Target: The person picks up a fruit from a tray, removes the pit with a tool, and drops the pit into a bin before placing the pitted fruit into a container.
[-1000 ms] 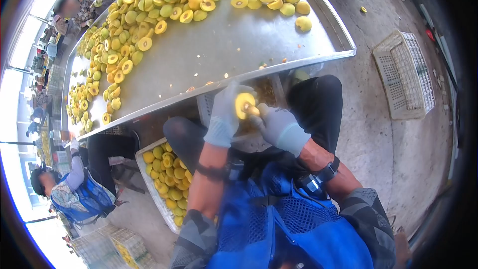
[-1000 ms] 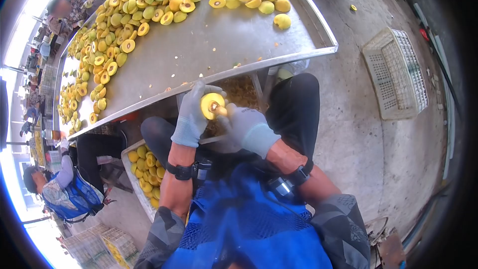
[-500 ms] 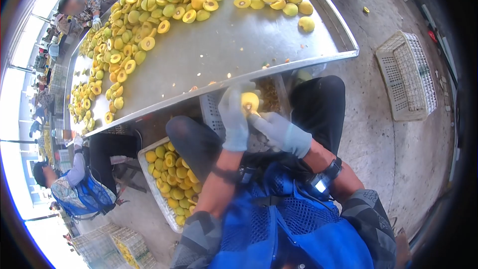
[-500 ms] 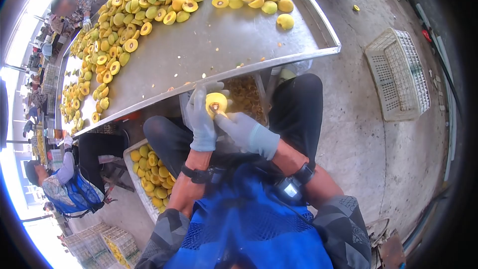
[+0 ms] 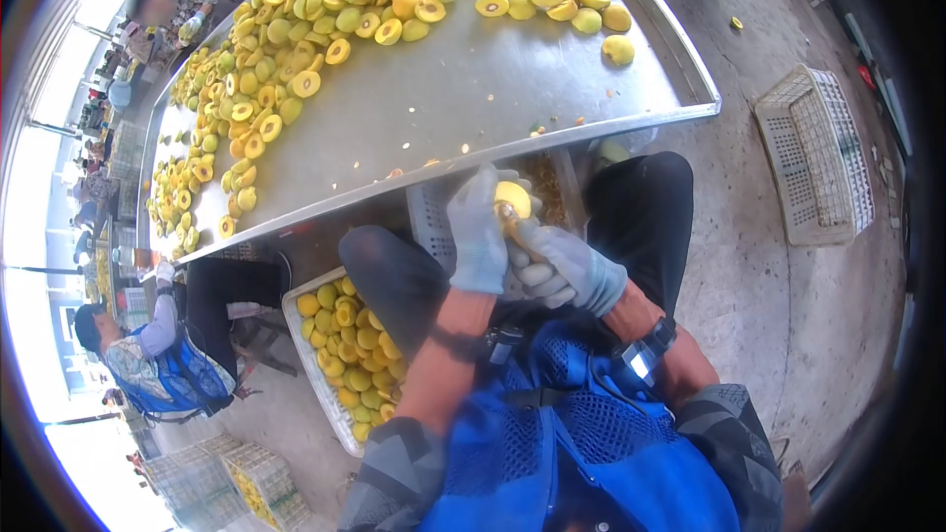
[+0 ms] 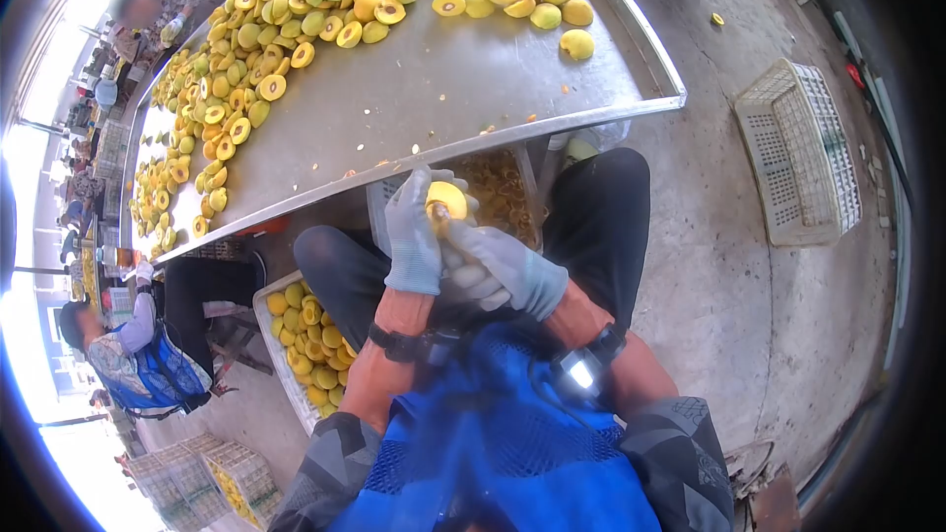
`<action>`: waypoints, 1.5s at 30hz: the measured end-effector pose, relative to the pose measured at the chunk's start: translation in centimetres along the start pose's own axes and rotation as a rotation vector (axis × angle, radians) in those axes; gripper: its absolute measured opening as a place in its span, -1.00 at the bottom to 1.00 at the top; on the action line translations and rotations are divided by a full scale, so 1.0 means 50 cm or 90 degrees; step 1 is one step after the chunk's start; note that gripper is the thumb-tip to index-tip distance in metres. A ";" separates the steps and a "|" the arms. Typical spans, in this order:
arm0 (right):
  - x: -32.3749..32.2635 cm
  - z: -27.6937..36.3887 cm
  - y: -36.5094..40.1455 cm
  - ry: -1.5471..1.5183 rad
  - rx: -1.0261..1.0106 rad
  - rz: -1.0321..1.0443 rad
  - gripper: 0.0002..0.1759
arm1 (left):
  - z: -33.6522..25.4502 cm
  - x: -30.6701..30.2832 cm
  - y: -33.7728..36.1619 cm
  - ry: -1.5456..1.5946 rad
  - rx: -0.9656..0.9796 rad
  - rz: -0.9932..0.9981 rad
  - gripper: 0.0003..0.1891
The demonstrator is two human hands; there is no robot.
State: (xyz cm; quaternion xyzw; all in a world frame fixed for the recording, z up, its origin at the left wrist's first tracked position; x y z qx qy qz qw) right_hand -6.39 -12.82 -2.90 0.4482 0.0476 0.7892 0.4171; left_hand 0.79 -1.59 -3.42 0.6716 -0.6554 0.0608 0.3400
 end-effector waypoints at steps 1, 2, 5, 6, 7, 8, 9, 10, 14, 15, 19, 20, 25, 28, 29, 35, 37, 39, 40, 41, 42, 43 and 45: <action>-0.006 -0.005 -0.004 -0.013 -0.004 0.013 -0.47 | 0.004 -0.002 -0.005 0.022 -0.025 -0.012 -0.59; -0.009 -0.007 -0.005 -0.026 -0.007 0.027 -0.47 | 0.008 -0.004 -0.010 0.044 -0.049 -0.024 -0.58; 0.003 0.001 -0.005 0.036 -0.001 -0.042 -0.47 | 0.025 -0.025 -0.028 0.139 -0.121 -0.045 -0.59; 0.003 0.006 -0.008 0.043 -0.017 -0.037 -0.47 | 0.017 -0.020 -0.034 0.134 -0.104 -0.030 -0.59; 0.003 0.000 -0.008 0.046 -0.028 -0.031 -0.47 | 0.013 -0.021 -0.030 0.129 -0.091 -0.021 -0.59; 0.005 -0.005 -0.010 0.051 -0.037 -0.022 -0.47 | 0.009 -0.024 -0.026 0.125 -0.074 -0.013 -0.59; 0.000 -0.006 -0.017 0.021 -0.028 -0.004 -0.47 | 0.008 -0.024 -0.028 0.141 -0.078 -0.017 -0.59; -0.009 -0.011 -0.021 -0.010 -0.018 0.014 -0.46 | 0.012 -0.024 -0.029 0.157 -0.082 -0.021 -0.58; -0.024 -0.038 -0.021 -0.132 -0.125 0.213 -0.45 | 0.023 -0.041 -0.051 0.240 -0.091 -0.022 -0.56; -0.021 -0.033 -0.016 -0.136 -0.138 0.176 -0.45 | 0.028 -0.053 -0.057 0.266 -0.104 -0.020 -0.56; -0.016 0.010 -0.012 -0.041 -0.212 -0.033 -0.45 | 0.008 -0.056 -0.057 0.265 -0.103 0.034 -0.67; -0.011 0.024 -0.008 0.059 -0.228 -0.123 -0.44 | 0.000 -0.054 -0.046 0.243 -0.088 0.048 -0.72; -0.002 0.077 0.014 0.606 -0.291 -0.377 -0.57 | 0.003 -0.081 -0.053 -0.003 0.106 0.162 -0.65; 0.006 0.101 0.028 0.868 -0.305 -0.352 -0.68 | -0.034 -0.096 -0.038 -0.275 0.273 0.243 -0.60; 0.005 0.105 0.029 0.918 -0.311 -0.350 -0.69 | -0.045 -0.096 -0.029 -0.325 0.292 0.260 -0.60; -0.002 0.114 0.012 1.133 -0.364 -0.328 -0.70 | -0.070 -0.086 -0.012 -0.410 0.225 0.358 -0.58; -0.006 0.110 0.006 1.159 -0.389 -0.349 -0.69 | -0.066 -0.086 -0.014 -0.430 0.244 0.391 -0.57; -0.010 0.109 0.004 1.188 -0.360 -0.336 -0.68 | -0.065 -0.086 -0.015 -0.372 0.115 0.349 -0.56; -0.012 0.108 0.003 1.202 -0.343 -0.328 -0.67 | -0.070 -0.077 -0.005 -0.303 -0.029 0.290 -0.55; -0.012 0.109 0.003 1.211 -0.341 -0.323 -0.67 | -0.069 -0.075 -0.006 -0.304 -0.026 0.304 -0.54; -0.012 0.111 0.004 1.221 -0.338 -0.318 -0.66 | -0.067 -0.073 -0.007 -0.304 -0.023 0.318 -0.53; -0.011 0.113 0.005 1.231 -0.337 -0.314 -0.65 | -0.057 -0.084 -0.019 -0.373 0.127 0.404 -0.52; -0.010 0.115 0.007 1.242 -0.319 -0.313 -0.65 | -0.046 -0.092 -0.032 -0.334 0.136 0.438 -0.52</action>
Point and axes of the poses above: each hand's wrist, its own y-axis away from the middle knuckle, its own x-axis out of the palm, z = x × y, the point moved 3 cm from there along -y, towards the middle knuckle, and after that the axes turned 12 degrees about y, right-handed, at the moved point
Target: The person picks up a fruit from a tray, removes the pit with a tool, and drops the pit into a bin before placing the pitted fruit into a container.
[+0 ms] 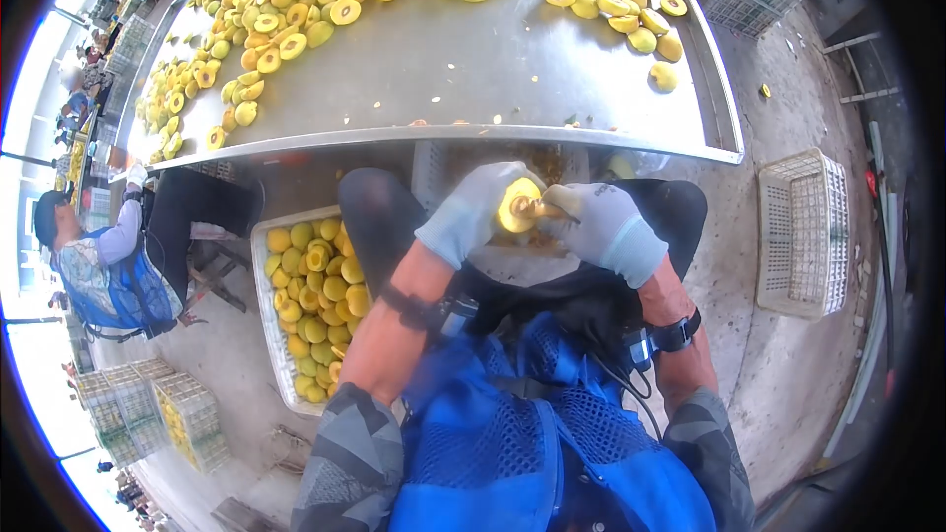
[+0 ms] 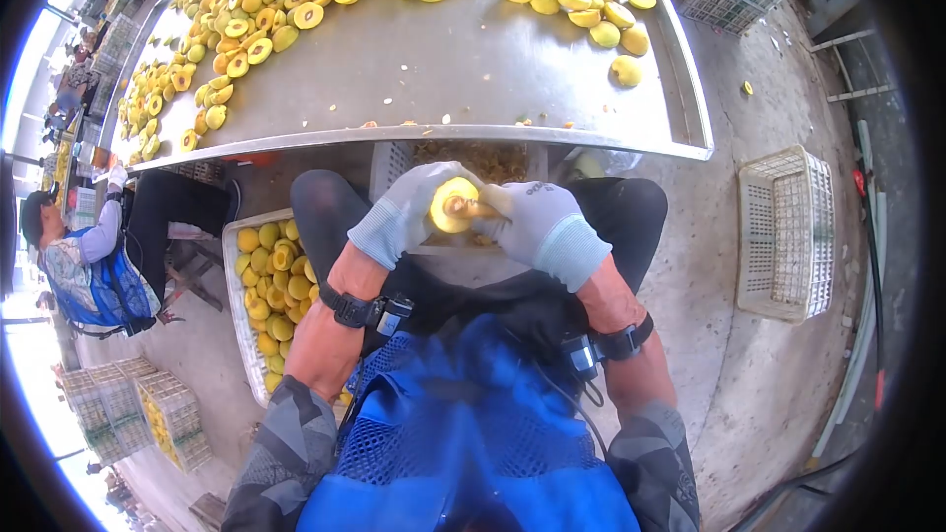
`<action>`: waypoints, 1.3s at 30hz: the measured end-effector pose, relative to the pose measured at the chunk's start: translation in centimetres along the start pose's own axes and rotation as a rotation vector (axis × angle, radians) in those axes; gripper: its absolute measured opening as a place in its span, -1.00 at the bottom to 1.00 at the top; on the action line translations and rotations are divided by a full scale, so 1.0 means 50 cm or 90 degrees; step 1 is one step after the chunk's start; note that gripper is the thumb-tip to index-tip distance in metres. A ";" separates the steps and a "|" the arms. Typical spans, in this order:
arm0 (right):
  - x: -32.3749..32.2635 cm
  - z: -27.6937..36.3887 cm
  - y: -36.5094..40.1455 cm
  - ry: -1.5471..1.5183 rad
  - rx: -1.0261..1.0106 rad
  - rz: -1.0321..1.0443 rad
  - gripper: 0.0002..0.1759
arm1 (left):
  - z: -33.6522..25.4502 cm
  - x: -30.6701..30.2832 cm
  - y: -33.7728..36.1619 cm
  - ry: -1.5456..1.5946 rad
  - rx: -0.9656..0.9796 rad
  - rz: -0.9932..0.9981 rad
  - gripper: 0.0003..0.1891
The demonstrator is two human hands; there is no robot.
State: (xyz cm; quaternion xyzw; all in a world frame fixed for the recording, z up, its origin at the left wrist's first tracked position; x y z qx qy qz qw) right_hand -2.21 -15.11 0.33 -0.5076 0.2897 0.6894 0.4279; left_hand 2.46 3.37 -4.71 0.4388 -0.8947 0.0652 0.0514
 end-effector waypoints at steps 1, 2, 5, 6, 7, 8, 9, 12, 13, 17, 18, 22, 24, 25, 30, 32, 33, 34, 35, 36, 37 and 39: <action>0.000 0.000 0.000 0.006 0.002 0.007 -0.65 | 0.018 -0.004 -0.002 0.144 -0.108 -0.033 -0.53; 0.001 -0.001 -0.001 0.014 0.011 0.025 -0.64 | 0.026 -0.004 -0.002 0.135 -0.119 -0.035 -0.54; 0.009 0.000 -0.005 0.027 0.025 0.065 -0.64 | 0.036 -0.001 0.003 -0.074 -0.040 -0.012 -0.61; 0.013 -0.001 -0.005 0.025 0.023 0.070 -0.65 | 0.039 0.000 0.006 -0.112 -0.035 -0.014 -0.63; 0.015 -0.001 -0.005 0.024 0.021 0.076 -0.65 | 0.048 0.001 0.010 -0.024 -0.111 -0.046 -0.64; 0.014 0.000 -0.006 0.039 0.029 0.096 -0.65 | 0.062 0.000 0.011 0.018 -0.146 -0.064 -0.66; 0.013 0.005 -0.006 0.053 0.037 0.118 -0.66 | 0.077 -0.001 0.013 0.060 -0.180 -0.085 -0.67; 0.020 0.005 -0.006 0.098 0.043 0.135 -0.69 | 0.126 -0.007 0.014 0.035 -0.175 -0.112 -0.74; 0.023 0.003 -0.007 0.113 0.043 0.133 -0.70 | 0.133 -0.010 0.014 0.018 -0.187 -0.123 -0.77; 0.035 0.010 -0.010 0.190 0.061 0.181 -0.73 | 0.166 -0.011 0.007 -0.070 -0.222 -0.243 -0.67; 0.045 0.010 -0.010 0.209 0.069 0.197 -0.73 | 0.178 -0.014 0.006 -0.267 -0.161 -0.223 -0.67; 0.042 0.004 -0.002 0.215 0.127 0.178 -0.73 | 0.168 -0.046 0.011 -0.476 -0.095 -0.297 -0.75; 0.038 -0.018 0.002 0.189 0.165 0.150 -0.71 | 0.121 -0.062 0.021 -0.309 -0.092 -0.356 -0.72; 0.041 -0.027 0.005 0.171 0.177 0.141 -0.70 | 0.083 -0.070 0.034 -0.240 -0.060 -0.361 -0.70; 0.048 -0.001 -0.014 -0.209 0.178 -0.024 -0.67 | -0.045 -0.127 0.108 0.135 -0.019 -0.409 -0.59; 0.035 0.027 -0.036 -0.268 0.162 -0.093 -0.67 | -0.113 -0.098 0.123 0.335 -0.075 -0.372 -0.57; 0.026 0.039 -0.051 -0.261 0.169 -0.021 -0.68 | -0.107 -0.095 0.124 0.323 -0.101 -0.377 -0.53; 0.016 0.056 -0.059 -0.255 0.134 -0.026 -0.67 | -0.110 -0.089 0.127 0.253 -0.076 -0.364 -0.53; 0.009 0.072 -0.067 -0.248 0.099 -0.030 -0.67 | -0.112 -0.080 0.129 0.184 -0.050 -0.352 -0.53; 0.002 0.088 -0.071 -0.239 0.064 -0.031 -0.66 | -0.111 -0.076 0.129 0.118 -0.024 -0.340 -0.53; -0.004 0.100 -0.073 -0.229 0.062 -0.015 -0.66 | -0.107 -0.078 0.128 0.011 -0.001 -0.317 -0.56; -0.004 0.112 -0.078 -0.202 0.050 -0.011 -0.66 | -0.099 -0.081 0.126 -0.126 0.034 -0.293 -0.60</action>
Point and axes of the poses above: each hand's wrist, its own y-axis away from the middle knuckle, its own x-axis out of the palm, z = x × y, the point moved 3 cm from there along -y, towards the middle knuckle, and after that the axes turned 12 degrees about y, right-handed, at the moved point
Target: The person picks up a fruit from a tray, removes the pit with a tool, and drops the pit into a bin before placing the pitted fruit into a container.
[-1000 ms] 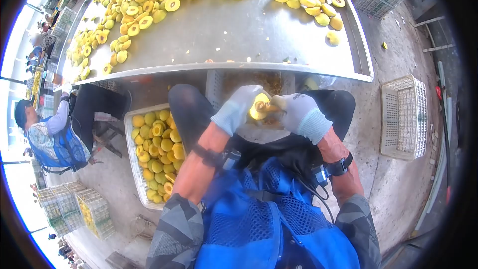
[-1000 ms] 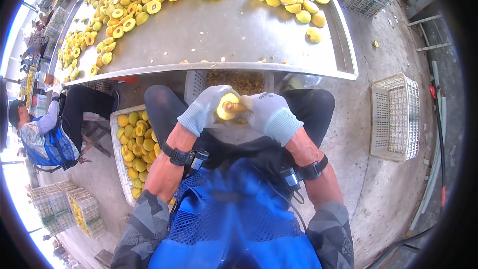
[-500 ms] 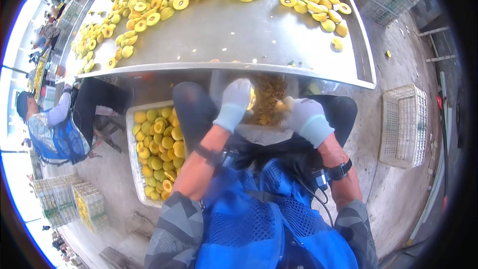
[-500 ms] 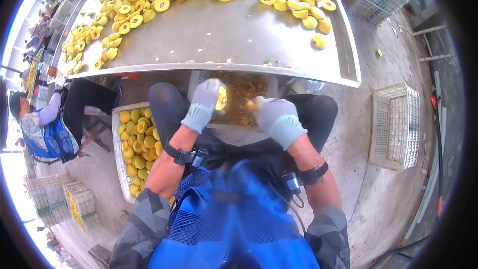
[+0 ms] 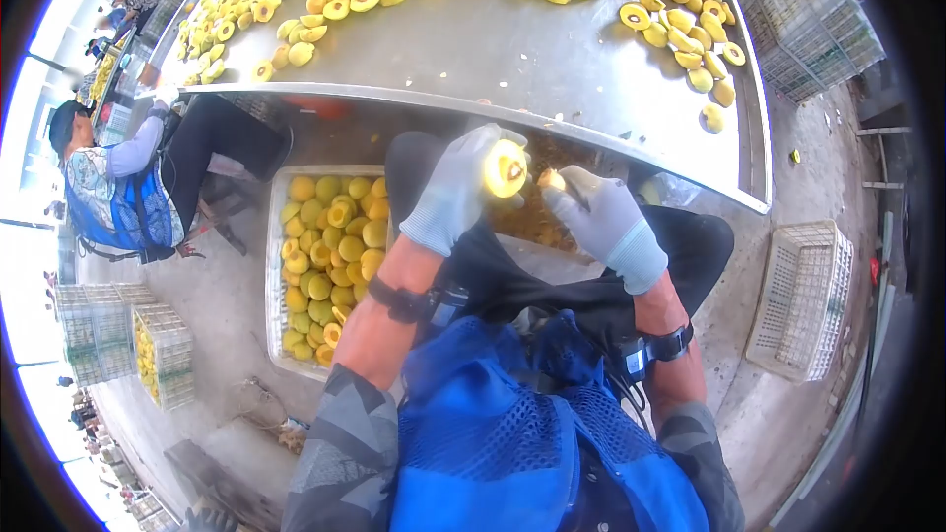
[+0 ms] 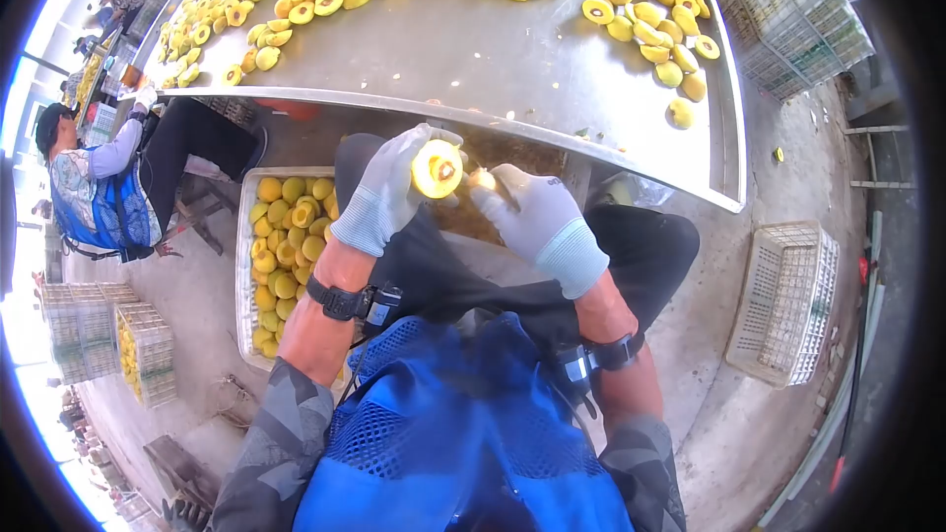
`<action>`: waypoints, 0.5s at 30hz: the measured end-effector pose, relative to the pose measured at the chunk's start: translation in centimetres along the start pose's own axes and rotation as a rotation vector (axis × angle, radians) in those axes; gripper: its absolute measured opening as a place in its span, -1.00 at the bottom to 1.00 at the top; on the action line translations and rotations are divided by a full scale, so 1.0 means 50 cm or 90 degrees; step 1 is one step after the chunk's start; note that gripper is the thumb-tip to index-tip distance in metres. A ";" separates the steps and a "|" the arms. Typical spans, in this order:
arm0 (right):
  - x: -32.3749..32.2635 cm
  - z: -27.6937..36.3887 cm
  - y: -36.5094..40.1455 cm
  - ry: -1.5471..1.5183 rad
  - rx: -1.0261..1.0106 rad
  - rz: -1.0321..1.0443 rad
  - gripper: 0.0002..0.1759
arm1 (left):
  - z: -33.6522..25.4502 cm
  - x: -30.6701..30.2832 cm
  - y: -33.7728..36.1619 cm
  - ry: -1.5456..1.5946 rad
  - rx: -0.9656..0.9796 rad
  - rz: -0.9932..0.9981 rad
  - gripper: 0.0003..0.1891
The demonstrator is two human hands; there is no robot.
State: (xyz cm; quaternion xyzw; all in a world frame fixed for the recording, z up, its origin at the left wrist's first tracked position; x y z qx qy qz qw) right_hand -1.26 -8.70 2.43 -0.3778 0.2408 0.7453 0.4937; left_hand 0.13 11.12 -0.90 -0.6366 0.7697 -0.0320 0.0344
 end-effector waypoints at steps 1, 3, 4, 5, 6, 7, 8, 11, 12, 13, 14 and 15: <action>0.001 0.002 -0.002 0.013 -0.008 0.002 -0.67 | 0.000 0.001 -0.001 -0.028 0.016 0.006 -0.63; 0.004 0.003 -0.005 0.071 -0.014 0.031 -0.68 | -0.015 0.009 0.005 -0.083 0.085 0.032 -0.69; 0.006 0.004 -0.007 0.099 -0.017 0.044 -0.68 | -0.022 0.012 0.005 -0.112 0.119 0.046 -0.72; 0.005 0.005 -0.006 0.128 -0.025 0.047 -0.68 | -0.025 0.015 0.005 -0.158 0.146 0.060 -0.74; 0.003 0.006 -0.006 0.158 -0.033 0.050 -0.69 | -0.028 0.018 0.004 -0.204 0.172 0.073 -0.75; 0.003 0.007 -0.006 0.187 -0.042 0.054 -0.69 | -0.030 0.021 0.004 -0.250 0.198 0.086 -0.77; 0.003 0.008 -0.007 0.212 -0.054 0.055 -0.69 | -0.019 0.020 0.002 -0.167 0.152 0.079 -0.77; -0.001 0.003 -0.005 0.287 -0.062 0.074 -0.70 | 0.023 0.032 0.003 -0.051 0.091 0.065 -0.78; -0.003 0.004 -0.008 0.311 -0.051 0.090 -0.69 | 0.023 0.034 0.005 -0.104 0.123 0.063 -0.78; -0.005 0.004 -0.010 0.335 -0.042 0.105 -0.69 | 0.027 0.035 0.000 -0.091 0.071 0.043 -0.79; -0.006 0.001 -0.010 0.355 -0.035 0.104 -0.68 | 0.030 0.036 -0.004 -0.077 0.020 0.023 -0.79; -0.006 -0.003 -0.009 0.374 -0.031 0.104 -0.68 | 0.034 0.042 -0.010 0.007 -0.116 -0.015 -0.78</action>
Point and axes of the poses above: each hand's wrist, its own y-axis away from the middle knuckle, its own x-axis out of the palm, z = x × y, the point moved 3 cm from there along -y, towards the middle knuckle, and after that the axes turned 12 degrees about y, right-handed, at the moved point
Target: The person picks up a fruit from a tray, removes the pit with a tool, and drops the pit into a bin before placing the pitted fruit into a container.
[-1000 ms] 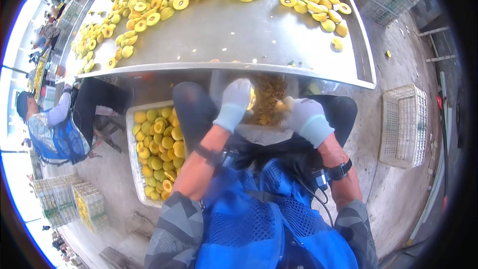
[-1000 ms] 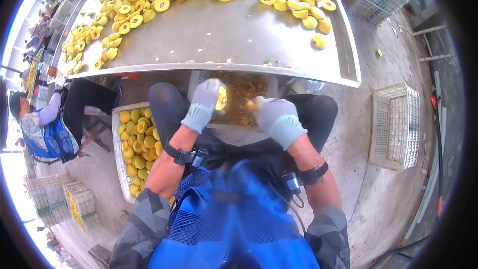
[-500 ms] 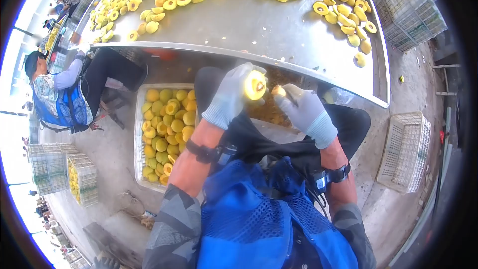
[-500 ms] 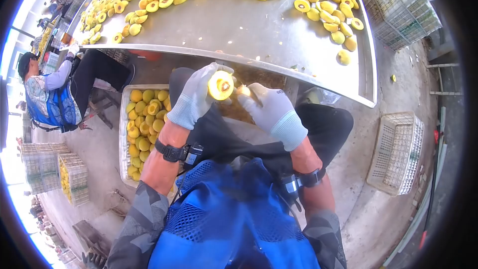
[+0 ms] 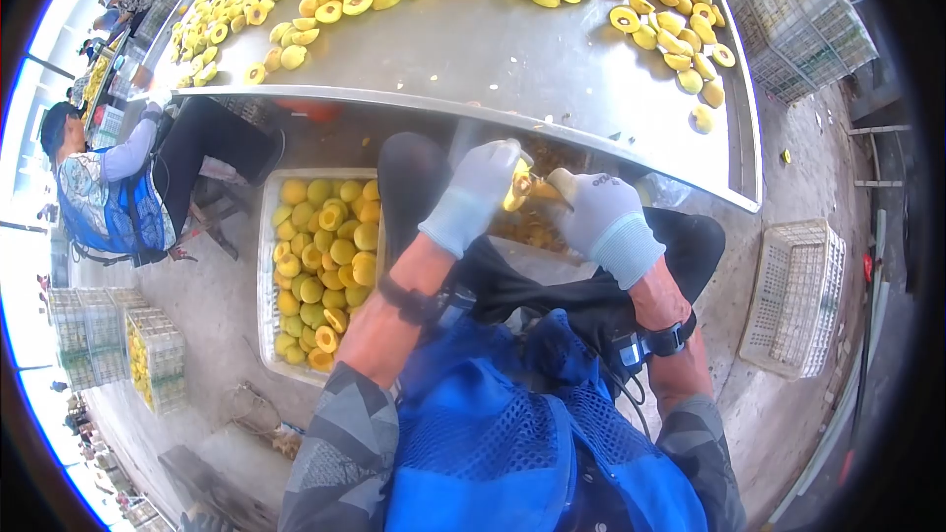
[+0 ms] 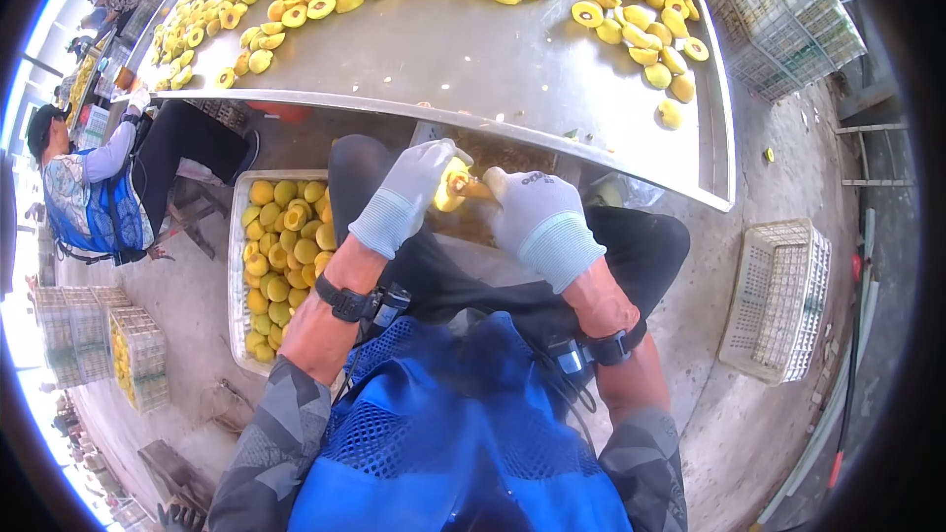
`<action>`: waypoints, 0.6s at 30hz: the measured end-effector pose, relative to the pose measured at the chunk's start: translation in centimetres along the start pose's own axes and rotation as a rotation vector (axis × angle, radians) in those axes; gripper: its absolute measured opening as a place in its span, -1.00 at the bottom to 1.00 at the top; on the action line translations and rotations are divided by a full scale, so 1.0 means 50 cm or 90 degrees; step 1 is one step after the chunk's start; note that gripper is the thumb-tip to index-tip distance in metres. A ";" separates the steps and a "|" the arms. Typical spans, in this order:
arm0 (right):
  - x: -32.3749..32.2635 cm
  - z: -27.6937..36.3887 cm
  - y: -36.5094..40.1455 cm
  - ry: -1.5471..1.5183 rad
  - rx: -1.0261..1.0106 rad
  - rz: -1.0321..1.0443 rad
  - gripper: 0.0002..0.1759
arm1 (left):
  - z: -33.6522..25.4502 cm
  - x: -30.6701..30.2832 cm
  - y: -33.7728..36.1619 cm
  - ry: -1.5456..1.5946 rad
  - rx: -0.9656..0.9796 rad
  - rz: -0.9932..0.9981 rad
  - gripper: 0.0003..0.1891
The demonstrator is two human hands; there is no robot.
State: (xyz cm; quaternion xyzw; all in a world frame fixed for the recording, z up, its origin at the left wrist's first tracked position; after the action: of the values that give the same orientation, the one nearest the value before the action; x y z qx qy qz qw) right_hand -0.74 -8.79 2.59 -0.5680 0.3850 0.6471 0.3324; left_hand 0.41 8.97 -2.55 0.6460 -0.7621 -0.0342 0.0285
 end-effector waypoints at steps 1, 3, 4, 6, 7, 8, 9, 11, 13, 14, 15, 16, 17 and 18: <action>0.003 -0.004 0.000 0.018 0.006 0.001 -0.67 | 0.007 0.002 -0.004 0.084 -0.137 -0.030 -0.77; 0.014 -0.030 -0.010 0.037 0.054 0.050 -0.67 | -0.012 -0.019 -0.005 -0.157 0.034 0.028 -0.72; 0.025 -0.044 -0.005 0.044 0.081 0.077 -0.67 | -0.019 -0.021 0.001 -0.277 0.116 0.063 -0.69; 0.027 -0.066 0.006 0.021 0.083 0.032 -0.67 | -0.028 -0.026 -0.001 -0.046 -0.020 0.022 -0.64; 0.027 -0.068 0.015 0.020 0.086 0.010 -0.67 | -0.029 -0.026 0.004 0.004 -0.024 0.012 -0.62; 0.025 -0.066 0.019 0.017 0.090 -0.013 -0.67 | -0.029 -0.027 0.008 0.053 -0.027 0.003 -0.60; 0.006 -0.062 0.015 0.030 0.141 0.043 -0.64 | -0.033 -0.032 0.003 0.027 0.042 0.006 -0.57; 0.020 -0.083 0.016 -0.001 0.148 -0.009 -0.64 | -0.053 -0.059 0.025 0.226 0.018 -0.053 -0.57; 0.048 -0.103 0.021 -0.046 0.127 -0.034 -0.63 | -0.080 -0.103 0.043 0.411 0.037 -0.114 -0.66; 0.059 -0.111 0.026 -0.064 0.111 -0.034 -0.63 | -0.106 -0.143 0.059 0.243 0.155 -0.141 -0.69; 0.065 -0.113 0.030 -0.126 0.106 -0.021 -0.62 | -0.131 -0.182 0.076 0.071 0.262 -0.198 -0.71; 0.076 -0.113 0.035 -0.181 0.119 0.005 -0.61 | -0.158 -0.227 0.114 -0.371 0.425 -0.225 -0.69; 0.086 -0.112 0.040 -0.235 0.137 0.030 -0.60 | -0.133 -0.287 0.131 -0.221 0.302 -0.250 -0.64; 0.098 -0.112 0.043 -0.289 0.157 0.052 -0.59 | -0.111 -0.330 0.166 0.121 0.206 -0.185 -0.62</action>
State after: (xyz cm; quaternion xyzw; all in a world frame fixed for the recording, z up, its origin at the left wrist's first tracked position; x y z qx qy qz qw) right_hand -0.58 -14.77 -2.31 -0.3474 0.3992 0.7187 0.4510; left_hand -4.58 26.50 3.72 0.7451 -0.6508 0.1455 -0.0094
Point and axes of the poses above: each hand's wrist, its own y-axis away from the middle knuckle, its own x-axis out of the palm, z = x × y, the point moved 3 cm from there along -y, towards the middle knuckle, and after that the axes turned 12 degrees about y, right-handed, at the moved point
